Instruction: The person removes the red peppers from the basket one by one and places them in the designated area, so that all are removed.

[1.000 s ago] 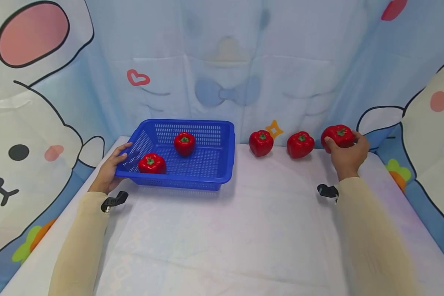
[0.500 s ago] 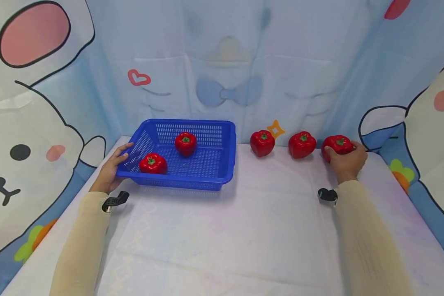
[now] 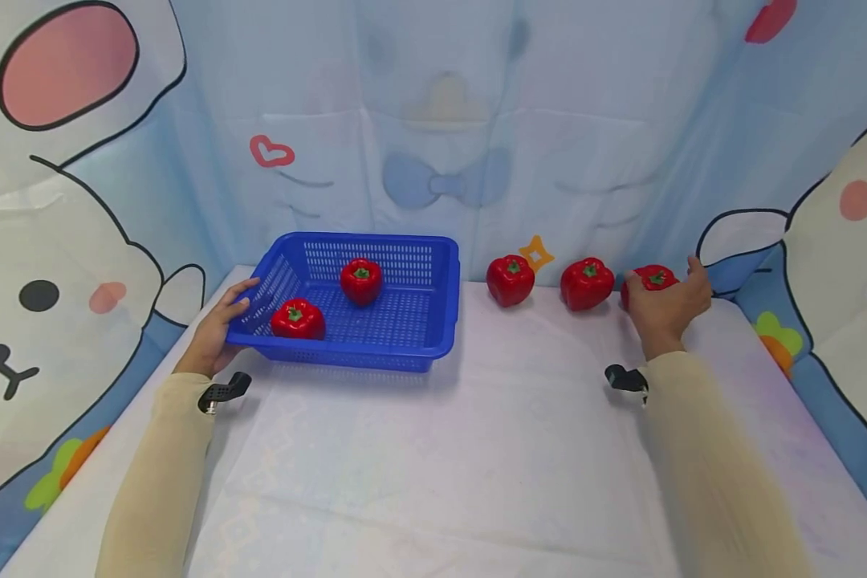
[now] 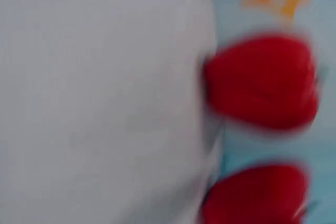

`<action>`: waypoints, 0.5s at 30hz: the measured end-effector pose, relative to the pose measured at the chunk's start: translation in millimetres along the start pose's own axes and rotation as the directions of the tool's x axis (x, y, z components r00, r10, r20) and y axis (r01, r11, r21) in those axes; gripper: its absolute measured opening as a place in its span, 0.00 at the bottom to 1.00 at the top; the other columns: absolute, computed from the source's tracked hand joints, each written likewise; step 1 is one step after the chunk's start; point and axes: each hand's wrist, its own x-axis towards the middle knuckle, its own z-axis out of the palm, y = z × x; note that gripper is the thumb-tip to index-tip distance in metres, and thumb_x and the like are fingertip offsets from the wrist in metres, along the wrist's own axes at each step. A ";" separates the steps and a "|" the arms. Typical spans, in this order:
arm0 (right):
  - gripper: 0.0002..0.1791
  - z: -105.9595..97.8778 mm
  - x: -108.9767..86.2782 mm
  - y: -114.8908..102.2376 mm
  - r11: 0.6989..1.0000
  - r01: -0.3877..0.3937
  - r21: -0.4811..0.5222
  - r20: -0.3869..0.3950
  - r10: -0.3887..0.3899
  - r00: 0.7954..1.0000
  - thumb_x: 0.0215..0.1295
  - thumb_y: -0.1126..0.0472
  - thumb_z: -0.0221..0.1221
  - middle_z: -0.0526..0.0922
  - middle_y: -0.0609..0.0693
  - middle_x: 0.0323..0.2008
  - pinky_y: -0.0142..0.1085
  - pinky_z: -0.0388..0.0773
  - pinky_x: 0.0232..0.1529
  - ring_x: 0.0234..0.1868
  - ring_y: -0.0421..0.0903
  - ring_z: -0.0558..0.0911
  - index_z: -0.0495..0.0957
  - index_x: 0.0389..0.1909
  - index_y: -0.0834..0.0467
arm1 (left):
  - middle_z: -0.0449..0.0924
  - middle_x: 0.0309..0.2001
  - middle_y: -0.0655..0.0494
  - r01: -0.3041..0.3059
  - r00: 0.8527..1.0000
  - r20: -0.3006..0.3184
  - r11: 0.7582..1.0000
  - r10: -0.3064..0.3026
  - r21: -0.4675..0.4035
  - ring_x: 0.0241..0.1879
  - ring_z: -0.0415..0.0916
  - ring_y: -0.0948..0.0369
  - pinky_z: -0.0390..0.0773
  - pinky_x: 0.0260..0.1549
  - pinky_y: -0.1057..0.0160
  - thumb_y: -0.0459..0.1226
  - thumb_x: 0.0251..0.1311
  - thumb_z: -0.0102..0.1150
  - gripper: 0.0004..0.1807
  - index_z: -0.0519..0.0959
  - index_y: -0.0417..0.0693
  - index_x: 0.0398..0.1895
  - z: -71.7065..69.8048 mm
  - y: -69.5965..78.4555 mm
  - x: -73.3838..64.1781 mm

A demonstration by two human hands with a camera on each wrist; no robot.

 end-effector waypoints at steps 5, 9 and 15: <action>0.46 17.0 -62.2 -39.7 0.949 0.296 0.109 0.029 -0.301 0.953 0.64 0.51 0.63 0.51 0.45 0.77 0.46 0.58 0.75 0.77 0.42 0.49 0.46 0.76 0.42 | 0.44 0.79 0.50 -0.006 1.000 0.004 1.000 0.006 -0.004 0.73 0.53 0.44 0.61 0.69 0.40 0.44 0.77 0.34 0.24 0.60 0.73 0.73 1.7 1.7 2.4; 0.45 38.4 -125.6 -77.2 0.848 0.492 0.196 0.206 -0.526 0.825 0.61 0.57 0.66 0.59 0.54 0.74 0.52 0.57 0.74 0.76 0.51 0.57 0.53 0.75 0.53 | 0.44 0.79 0.49 -0.006 1.000 0.003 1.000 0.006 -0.010 0.73 0.52 0.44 0.60 0.69 0.40 0.44 0.77 0.34 0.24 0.60 0.73 0.73 1.7 1.6 1.5; 0.46 78.4 -205.1 -117.9 0.811 0.546 0.213 0.578 -0.555 0.599 0.60 0.56 0.68 0.60 0.57 0.74 0.53 0.61 0.72 0.75 0.57 0.60 0.52 0.75 0.52 | 0.43 0.79 0.50 0.006 1.000 -0.010 1.000 -0.006 0.003 0.74 0.51 0.44 0.60 0.69 0.40 0.45 0.77 0.34 0.24 0.60 0.74 0.73 2.3 -0.7 0.1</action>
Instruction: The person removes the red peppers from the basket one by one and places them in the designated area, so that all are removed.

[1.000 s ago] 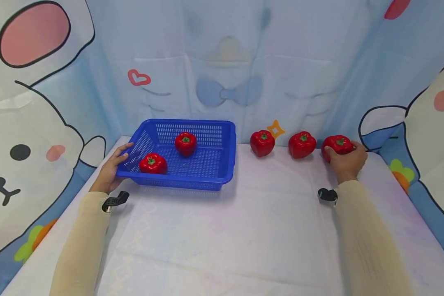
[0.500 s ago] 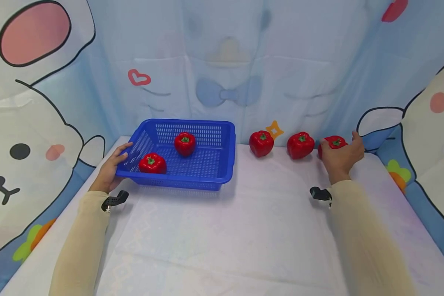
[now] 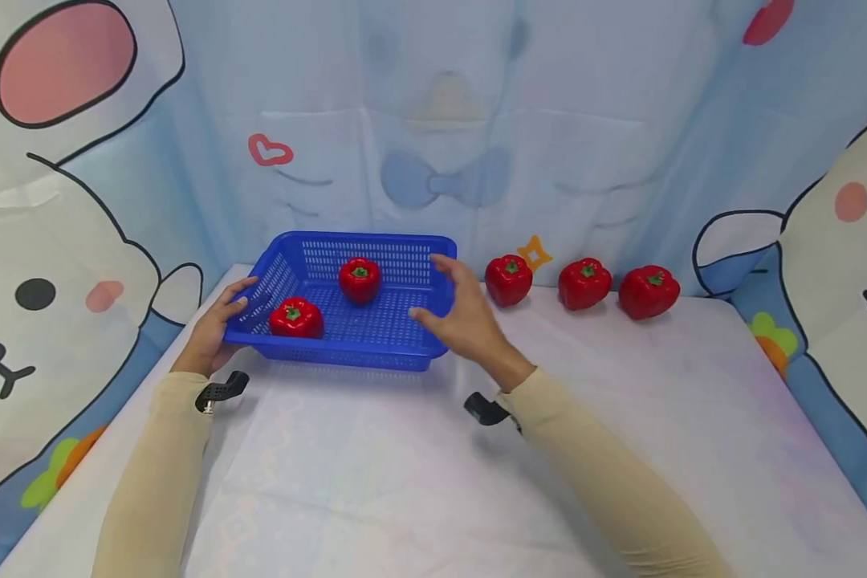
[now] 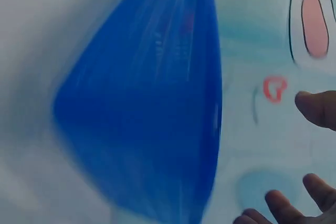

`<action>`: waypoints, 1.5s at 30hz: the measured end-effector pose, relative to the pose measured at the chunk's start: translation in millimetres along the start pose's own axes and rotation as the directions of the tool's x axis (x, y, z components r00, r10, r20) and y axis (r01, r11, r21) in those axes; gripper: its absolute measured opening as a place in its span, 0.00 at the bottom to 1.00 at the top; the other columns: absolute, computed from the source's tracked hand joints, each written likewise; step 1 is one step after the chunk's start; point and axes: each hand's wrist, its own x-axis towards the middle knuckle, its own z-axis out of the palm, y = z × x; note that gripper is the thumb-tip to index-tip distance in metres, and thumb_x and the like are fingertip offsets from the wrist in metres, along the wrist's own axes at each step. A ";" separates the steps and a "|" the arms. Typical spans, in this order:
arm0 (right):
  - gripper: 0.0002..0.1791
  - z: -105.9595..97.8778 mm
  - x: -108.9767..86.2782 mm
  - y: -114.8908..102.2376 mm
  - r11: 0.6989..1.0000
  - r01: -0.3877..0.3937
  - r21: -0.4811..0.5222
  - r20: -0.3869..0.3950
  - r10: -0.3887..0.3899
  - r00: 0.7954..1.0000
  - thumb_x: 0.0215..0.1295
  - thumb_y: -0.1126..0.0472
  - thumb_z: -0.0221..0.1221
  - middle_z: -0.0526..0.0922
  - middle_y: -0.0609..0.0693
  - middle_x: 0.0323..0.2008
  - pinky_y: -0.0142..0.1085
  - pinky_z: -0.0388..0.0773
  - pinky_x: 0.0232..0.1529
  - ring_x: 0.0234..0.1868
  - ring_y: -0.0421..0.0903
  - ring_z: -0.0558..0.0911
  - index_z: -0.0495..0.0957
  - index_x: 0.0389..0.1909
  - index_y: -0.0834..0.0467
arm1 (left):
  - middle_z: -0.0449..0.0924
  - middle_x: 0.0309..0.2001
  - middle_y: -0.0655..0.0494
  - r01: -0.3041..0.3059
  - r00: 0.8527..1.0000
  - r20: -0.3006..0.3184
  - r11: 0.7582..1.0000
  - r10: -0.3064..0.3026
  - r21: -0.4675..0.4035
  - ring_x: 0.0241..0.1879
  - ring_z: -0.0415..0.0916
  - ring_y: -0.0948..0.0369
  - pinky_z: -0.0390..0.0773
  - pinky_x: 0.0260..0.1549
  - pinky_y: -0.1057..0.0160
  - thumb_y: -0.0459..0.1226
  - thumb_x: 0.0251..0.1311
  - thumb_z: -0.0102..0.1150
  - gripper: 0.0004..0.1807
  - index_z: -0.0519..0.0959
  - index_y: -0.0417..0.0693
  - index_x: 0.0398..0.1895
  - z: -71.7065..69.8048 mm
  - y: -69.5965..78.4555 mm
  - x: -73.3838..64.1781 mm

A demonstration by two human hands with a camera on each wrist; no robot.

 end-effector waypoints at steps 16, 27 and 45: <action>0.49 129.6 48.6 -71.0 0.996 -0.081 -0.048 0.272 0.091 0.958 0.55 0.56 0.71 0.67 0.56 0.70 0.50 0.75 0.63 0.70 0.53 0.69 0.55 0.75 0.50 | 0.44 0.79 0.50 -0.019 1.000 0.013 1.000 0.019 -0.013 0.73 0.53 0.43 0.62 0.67 0.39 0.44 0.77 0.35 0.24 0.59 0.72 0.73 -0.6 -1.2 3.5; 0.57 159.8 72.3 -73.2 0.978 -0.136 -0.155 0.280 0.176 0.944 0.51 0.48 0.73 0.66 0.58 0.70 0.53 0.71 0.66 0.71 0.56 0.68 0.48 0.76 0.54 | 0.43 0.79 0.50 -0.013 1.000 0.002 1.000 0.013 -0.021 0.75 0.51 0.43 0.61 0.68 0.39 0.43 0.77 0.35 0.24 0.61 0.71 0.73 -2.9 -0.5 4.1; 0.52 168.7 79.9 -65.4 0.970 -0.144 -0.194 0.307 0.199 0.931 0.53 0.46 0.72 0.70 0.56 0.68 0.54 0.73 0.63 0.68 0.55 0.72 0.53 0.74 0.52 | 0.42 0.80 0.51 0.003 1.000 -0.021 1.000 -0.003 0.004 0.75 0.50 0.42 0.61 0.68 0.39 0.44 0.77 0.36 0.24 0.61 0.72 0.72 -3.5 1.2 2.8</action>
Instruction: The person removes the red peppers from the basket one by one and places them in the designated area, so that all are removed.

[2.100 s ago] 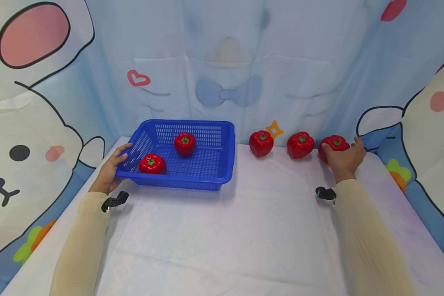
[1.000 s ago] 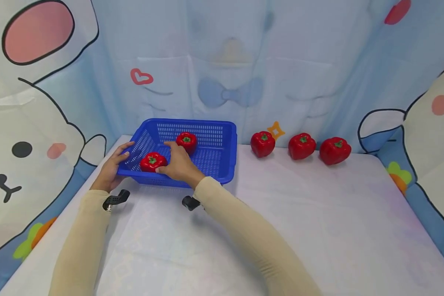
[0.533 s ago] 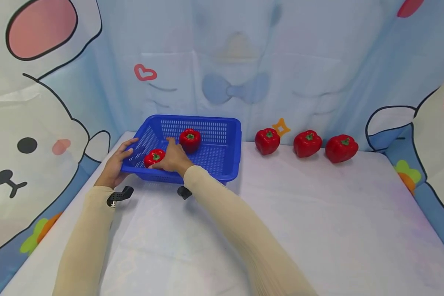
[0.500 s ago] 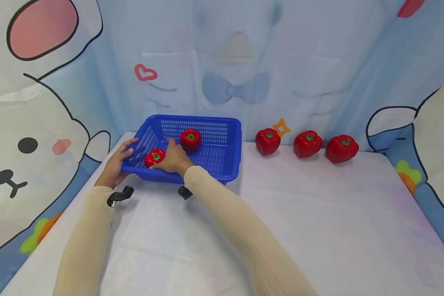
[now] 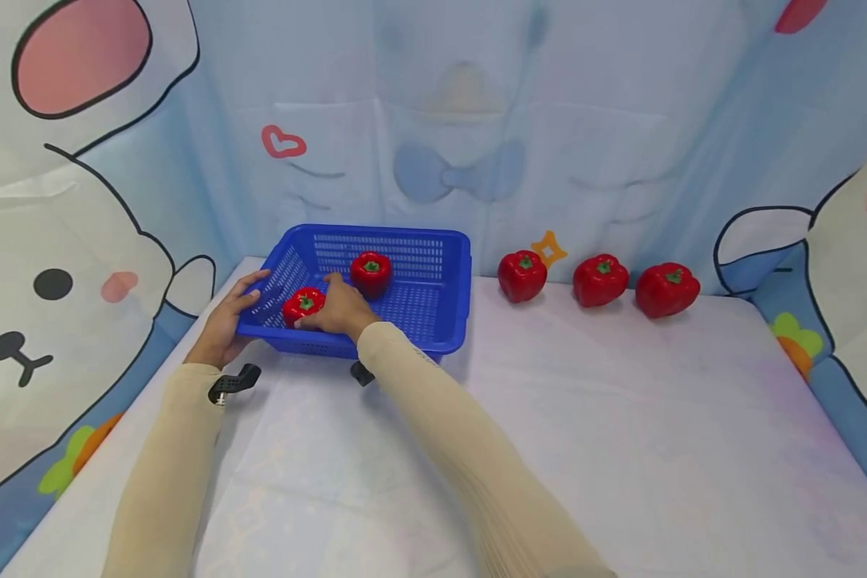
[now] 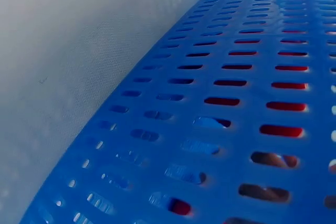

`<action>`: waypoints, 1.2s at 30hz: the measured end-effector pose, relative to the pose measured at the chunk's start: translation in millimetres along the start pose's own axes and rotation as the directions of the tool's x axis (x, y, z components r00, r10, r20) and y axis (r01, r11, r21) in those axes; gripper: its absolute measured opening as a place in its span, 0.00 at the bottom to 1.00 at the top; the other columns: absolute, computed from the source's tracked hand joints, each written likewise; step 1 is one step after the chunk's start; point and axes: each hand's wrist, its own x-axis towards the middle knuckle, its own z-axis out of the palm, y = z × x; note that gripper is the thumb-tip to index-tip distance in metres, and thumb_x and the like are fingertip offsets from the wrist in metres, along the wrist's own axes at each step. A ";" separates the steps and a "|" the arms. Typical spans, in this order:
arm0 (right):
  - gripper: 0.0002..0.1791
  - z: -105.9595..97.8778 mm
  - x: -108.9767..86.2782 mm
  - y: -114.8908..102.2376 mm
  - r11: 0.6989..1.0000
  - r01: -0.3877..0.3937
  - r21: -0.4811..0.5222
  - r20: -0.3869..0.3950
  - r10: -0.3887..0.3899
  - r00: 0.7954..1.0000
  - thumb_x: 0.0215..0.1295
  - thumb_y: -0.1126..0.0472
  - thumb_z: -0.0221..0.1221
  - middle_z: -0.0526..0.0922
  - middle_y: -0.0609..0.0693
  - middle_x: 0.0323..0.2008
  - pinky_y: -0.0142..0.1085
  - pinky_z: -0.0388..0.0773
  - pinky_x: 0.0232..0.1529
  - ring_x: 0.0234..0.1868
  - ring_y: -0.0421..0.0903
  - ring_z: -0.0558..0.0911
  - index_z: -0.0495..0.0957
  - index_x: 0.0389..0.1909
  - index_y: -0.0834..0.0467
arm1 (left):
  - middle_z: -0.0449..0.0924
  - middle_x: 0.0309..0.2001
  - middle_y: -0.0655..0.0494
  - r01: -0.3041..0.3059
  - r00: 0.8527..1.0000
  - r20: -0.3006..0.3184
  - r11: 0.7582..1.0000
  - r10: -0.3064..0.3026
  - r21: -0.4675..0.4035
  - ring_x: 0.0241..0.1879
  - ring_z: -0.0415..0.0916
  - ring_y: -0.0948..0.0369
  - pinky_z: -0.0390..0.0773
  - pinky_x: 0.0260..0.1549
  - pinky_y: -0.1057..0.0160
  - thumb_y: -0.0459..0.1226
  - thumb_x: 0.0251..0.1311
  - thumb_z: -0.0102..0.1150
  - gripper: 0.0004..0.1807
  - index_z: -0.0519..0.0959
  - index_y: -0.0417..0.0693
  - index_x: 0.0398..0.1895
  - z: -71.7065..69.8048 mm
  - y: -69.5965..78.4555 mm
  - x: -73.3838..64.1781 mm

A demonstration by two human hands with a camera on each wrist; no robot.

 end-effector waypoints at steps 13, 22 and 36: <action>0.42 -2.3 1.7 2.5 0.998 0.056 0.034 -0.060 -0.054 0.997 0.58 0.51 0.68 0.69 0.56 0.64 0.50 0.76 0.61 0.65 0.53 0.72 0.57 0.69 0.53 | 0.44 0.79 0.50 0.000 1.000 0.004 1.000 0.000 -0.012 0.73 0.54 0.42 0.62 0.67 0.38 0.43 0.77 0.35 0.24 0.62 0.72 0.72 -0.3 -0.8 1.8; 0.41 -7.2 -3.0 1.9 0.984 0.099 0.150 -0.168 -0.074 0.983 0.58 0.52 0.67 0.66 0.56 0.65 0.51 0.78 0.58 0.66 0.54 0.70 0.58 0.69 0.51 | 0.46 0.79 0.50 -0.001 1.000 0.006 1.000 0.001 -0.008 0.72 0.55 0.43 0.64 0.67 0.40 0.44 0.77 0.36 0.23 0.62 0.73 0.72 0.0 -0.1 0.7; 0.37 -38.4 -33.6 25.3 0.877 0.350 0.329 -0.355 -0.228 0.907 0.57 0.59 0.69 0.69 0.55 0.63 0.48 0.80 0.56 0.64 0.56 0.73 0.63 0.65 0.48 | 0.48 0.77 0.49 -0.004 1.000 0.010 1.000 0.004 -0.029 0.68 0.60 0.45 0.81 0.40 0.65 0.44 0.77 0.36 0.23 0.62 0.73 0.71 -0.9 0.0 1.1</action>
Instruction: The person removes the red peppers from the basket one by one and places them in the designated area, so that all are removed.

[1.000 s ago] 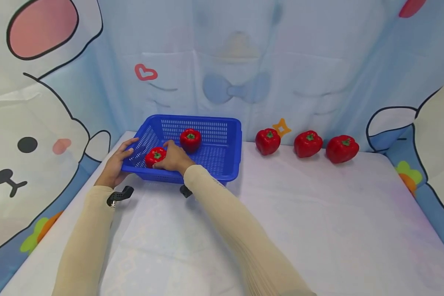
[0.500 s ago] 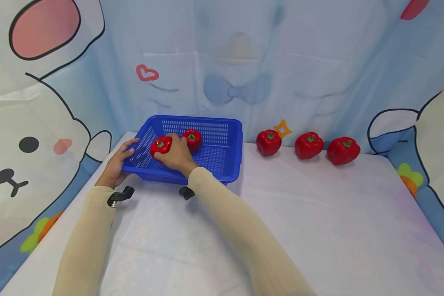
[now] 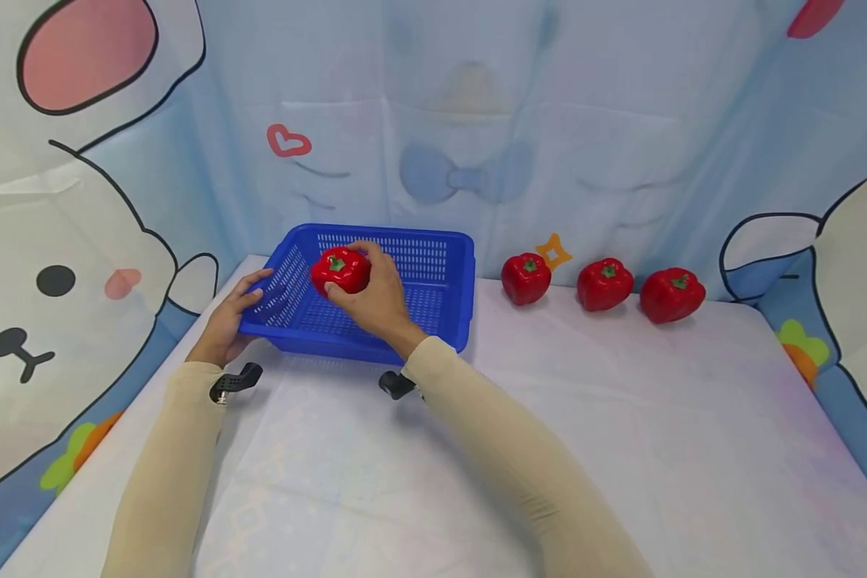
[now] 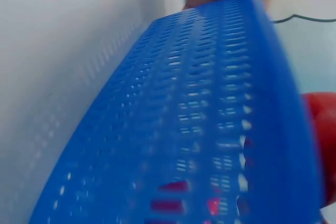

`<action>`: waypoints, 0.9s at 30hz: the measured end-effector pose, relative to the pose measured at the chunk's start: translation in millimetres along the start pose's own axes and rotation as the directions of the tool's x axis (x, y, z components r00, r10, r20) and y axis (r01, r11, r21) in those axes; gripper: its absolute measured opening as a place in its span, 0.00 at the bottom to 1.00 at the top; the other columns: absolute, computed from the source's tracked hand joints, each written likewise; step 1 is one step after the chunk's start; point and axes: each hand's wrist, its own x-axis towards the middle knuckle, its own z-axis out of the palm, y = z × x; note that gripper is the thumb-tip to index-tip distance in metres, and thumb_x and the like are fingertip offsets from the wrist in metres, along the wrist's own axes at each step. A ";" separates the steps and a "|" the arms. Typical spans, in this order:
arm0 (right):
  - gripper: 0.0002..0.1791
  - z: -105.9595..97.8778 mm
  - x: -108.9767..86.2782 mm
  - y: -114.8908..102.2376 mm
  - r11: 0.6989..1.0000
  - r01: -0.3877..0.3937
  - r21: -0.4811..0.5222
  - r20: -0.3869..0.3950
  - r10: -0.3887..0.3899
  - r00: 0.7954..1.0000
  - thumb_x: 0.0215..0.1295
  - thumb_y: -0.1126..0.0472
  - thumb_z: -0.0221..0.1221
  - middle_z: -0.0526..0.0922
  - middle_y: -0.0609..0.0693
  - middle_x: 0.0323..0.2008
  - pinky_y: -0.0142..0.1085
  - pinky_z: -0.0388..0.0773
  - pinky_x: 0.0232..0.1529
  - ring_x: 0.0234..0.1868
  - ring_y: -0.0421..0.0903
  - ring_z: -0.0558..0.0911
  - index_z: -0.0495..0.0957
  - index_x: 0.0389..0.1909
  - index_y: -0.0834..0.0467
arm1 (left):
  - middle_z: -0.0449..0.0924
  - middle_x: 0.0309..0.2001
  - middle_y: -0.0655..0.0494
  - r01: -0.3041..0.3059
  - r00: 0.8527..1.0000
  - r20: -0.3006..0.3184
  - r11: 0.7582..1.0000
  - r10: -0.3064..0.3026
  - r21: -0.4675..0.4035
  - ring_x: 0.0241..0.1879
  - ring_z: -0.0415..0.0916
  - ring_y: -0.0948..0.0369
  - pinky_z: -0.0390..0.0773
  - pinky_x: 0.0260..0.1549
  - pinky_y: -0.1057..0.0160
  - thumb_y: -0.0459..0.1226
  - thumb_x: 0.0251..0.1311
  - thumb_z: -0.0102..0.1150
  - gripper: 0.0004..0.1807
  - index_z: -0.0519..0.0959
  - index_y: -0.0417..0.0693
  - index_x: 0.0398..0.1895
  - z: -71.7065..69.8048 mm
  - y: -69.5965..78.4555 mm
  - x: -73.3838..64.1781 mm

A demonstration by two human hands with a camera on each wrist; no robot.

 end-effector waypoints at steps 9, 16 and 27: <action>0.36 -60.6 -35.8 4.7 1.000 0.012 0.016 -0.025 -0.011 1.000 0.59 0.55 0.68 0.69 0.55 0.62 0.49 0.84 0.48 0.58 0.56 0.76 0.63 0.66 0.46 | 0.50 0.76 0.48 0.006 1.000 0.012 1.000 -0.006 -0.004 0.65 0.61 0.46 0.81 0.41 0.64 0.44 0.77 0.36 0.23 0.62 0.73 0.71 1.4 -1.6 0.7; 0.37 -105.6 -57.5 21.2 0.997 0.060 0.041 -0.166 -0.052 0.985 0.60 0.59 0.68 0.69 0.58 0.60 0.54 0.81 0.52 0.59 0.57 0.77 0.61 0.68 0.51 | 0.46 0.78 0.49 0.004 1.000 0.005 1.000 -0.004 0.013 0.69 0.57 0.45 0.80 0.42 0.64 0.45 0.77 0.35 0.23 0.62 0.75 0.71 -2.5 2.9 -4.7; 0.37 -144.9 -89.7 51.2 1.000 0.006 0.022 -0.314 0.001 0.949 0.61 0.60 0.66 0.69 0.55 0.62 0.34 0.81 0.52 0.62 0.54 0.76 0.60 0.69 0.50 | 0.46 0.78 0.48 0.006 1.000 0.026 1.000 -0.006 0.001 0.67 0.58 0.47 0.81 0.41 0.66 0.45 0.77 0.35 0.24 0.61 0.74 0.72 0.3 1.6 -3.8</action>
